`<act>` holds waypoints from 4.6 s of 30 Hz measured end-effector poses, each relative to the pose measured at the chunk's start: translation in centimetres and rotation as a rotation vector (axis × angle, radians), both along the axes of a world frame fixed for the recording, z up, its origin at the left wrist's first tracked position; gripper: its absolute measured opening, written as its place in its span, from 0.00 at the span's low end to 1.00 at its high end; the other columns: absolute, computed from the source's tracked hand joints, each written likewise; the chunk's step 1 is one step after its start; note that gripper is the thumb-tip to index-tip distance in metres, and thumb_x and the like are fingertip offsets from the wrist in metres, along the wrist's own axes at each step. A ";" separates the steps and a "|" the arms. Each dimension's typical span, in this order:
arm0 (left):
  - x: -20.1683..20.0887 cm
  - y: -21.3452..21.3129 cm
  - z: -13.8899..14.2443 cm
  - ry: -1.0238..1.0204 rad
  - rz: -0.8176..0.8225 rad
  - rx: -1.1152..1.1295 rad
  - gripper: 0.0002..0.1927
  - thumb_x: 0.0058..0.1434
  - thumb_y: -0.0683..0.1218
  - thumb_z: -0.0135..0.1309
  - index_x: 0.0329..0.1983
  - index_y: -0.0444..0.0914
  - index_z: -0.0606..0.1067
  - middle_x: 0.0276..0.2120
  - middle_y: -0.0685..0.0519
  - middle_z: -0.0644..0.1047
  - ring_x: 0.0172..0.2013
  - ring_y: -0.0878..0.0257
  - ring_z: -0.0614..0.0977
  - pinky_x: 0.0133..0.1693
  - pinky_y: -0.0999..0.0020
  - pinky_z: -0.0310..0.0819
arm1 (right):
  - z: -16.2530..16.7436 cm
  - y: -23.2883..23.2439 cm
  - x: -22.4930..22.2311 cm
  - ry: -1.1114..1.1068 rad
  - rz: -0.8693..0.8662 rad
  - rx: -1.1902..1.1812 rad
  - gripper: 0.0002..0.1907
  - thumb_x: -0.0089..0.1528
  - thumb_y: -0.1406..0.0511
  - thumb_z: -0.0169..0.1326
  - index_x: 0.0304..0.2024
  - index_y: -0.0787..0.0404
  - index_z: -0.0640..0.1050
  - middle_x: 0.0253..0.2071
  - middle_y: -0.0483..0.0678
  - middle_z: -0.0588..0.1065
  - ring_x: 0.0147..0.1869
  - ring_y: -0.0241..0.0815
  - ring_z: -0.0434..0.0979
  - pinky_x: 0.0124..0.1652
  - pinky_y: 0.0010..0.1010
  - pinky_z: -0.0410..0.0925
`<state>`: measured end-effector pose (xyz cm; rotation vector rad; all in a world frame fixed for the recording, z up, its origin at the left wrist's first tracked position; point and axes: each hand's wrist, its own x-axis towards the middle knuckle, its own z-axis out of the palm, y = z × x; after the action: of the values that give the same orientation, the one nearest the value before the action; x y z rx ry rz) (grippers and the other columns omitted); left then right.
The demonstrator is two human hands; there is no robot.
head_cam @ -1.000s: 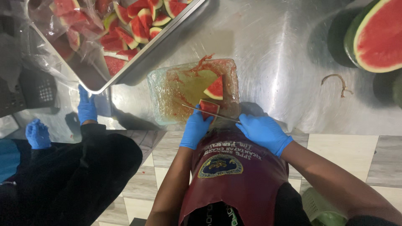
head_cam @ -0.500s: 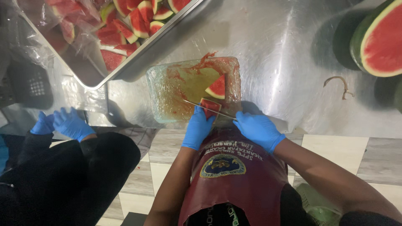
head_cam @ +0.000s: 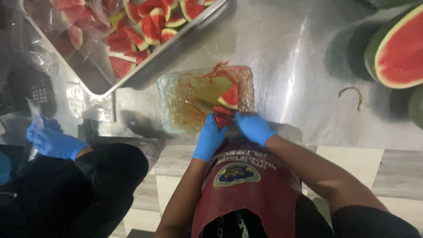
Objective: The person cuts watermelon halves and wedges on a cutting board with a knife, slicing them into small triangular pieces and placing the pieces into a metal tray lined with plastic. They continue cutting additional wedges and transferring finished pieces to the tray.
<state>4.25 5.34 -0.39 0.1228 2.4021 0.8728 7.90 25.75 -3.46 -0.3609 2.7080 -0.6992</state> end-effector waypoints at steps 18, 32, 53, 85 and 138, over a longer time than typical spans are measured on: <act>1.4 0.1 1.0 0.007 0.023 -0.135 0.27 0.63 0.54 0.57 0.57 0.34 0.66 0.36 0.30 0.80 0.40 0.32 0.80 0.39 0.40 0.74 | 11.6 4.9 4.7 0.100 -0.021 0.000 0.16 0.67 0.54 0.49 0.36 0.61 0.71 0.23 0.54 0.75 0.23 0.56 0.77 0.24 0.46 0.71; 0.7 0.9 1.0 -0.017 0.016 -0.129 0.26 0.63 0.56 0.57 0.53 0.34 0.66 0.35 0.31 0.80 0.40 0.32 0.81 0.40 0.39 0.75 | 11.9 5.1 5.5 0.087 -0.008 0.056 0.16 0.68 0.55 0.49 0.37 0.61 0.70 0.21 0.52 0.73 0.22 0.53 0.77 0.23 0.43 0.70; 0.6 1.0 1.0 0.003 -0.025 -0.210 0.37 0.61 0.53 0.59 0.64 0.29 0.59 0.39 0.29 0.79 0.39 0.32 0.82 0.40 0.42 0.77 | 0.7 0.3 0.8 -0.085 -0.065 -0.037 0.10 0.65 0.64 0.46 0.42 0.65 0.72 0.32 0.61 0.78 0.35 0.62 0.81 0.39 0.52 0.73; 1.6 0.5 0.0 0.047 0.124 -0.006 0.36 0.61 0.52 0.62 0.66 0.31 0.63 0.37 0.32 0.80 0.41 0.36 0.83 0.37 0.46 0.77 | 11.8 3.3 5.2 0.097 -0.052 0.067 0.15 0.68 0.55 0.50 0.37 0.61 0.70 0.22 0.52 0.74 0.24 0.53 0.78 0.24 0.43 0.71; 2.0 0.4 2.2 0.078 0.180 0.051 0.35 0.56 0.52 0.65 0.63 0.36 0.65 0.42 0.31 0.80 0.43 0.34 0.82 0.41 0.46 0.78 | 7.2 3.0 1.4 -0.246 -0.141 -0.019 0.19 0.68 0.52 0.48 0.44 0.61 0.73 0.31 0.62 0.78 0.36 0.68 0.79 0.38 0.58 0.72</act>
<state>6.25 5.71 1.79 -0.0418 2.4936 1.0281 9.33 28.77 3.74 -0.0817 2.5115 -0.7538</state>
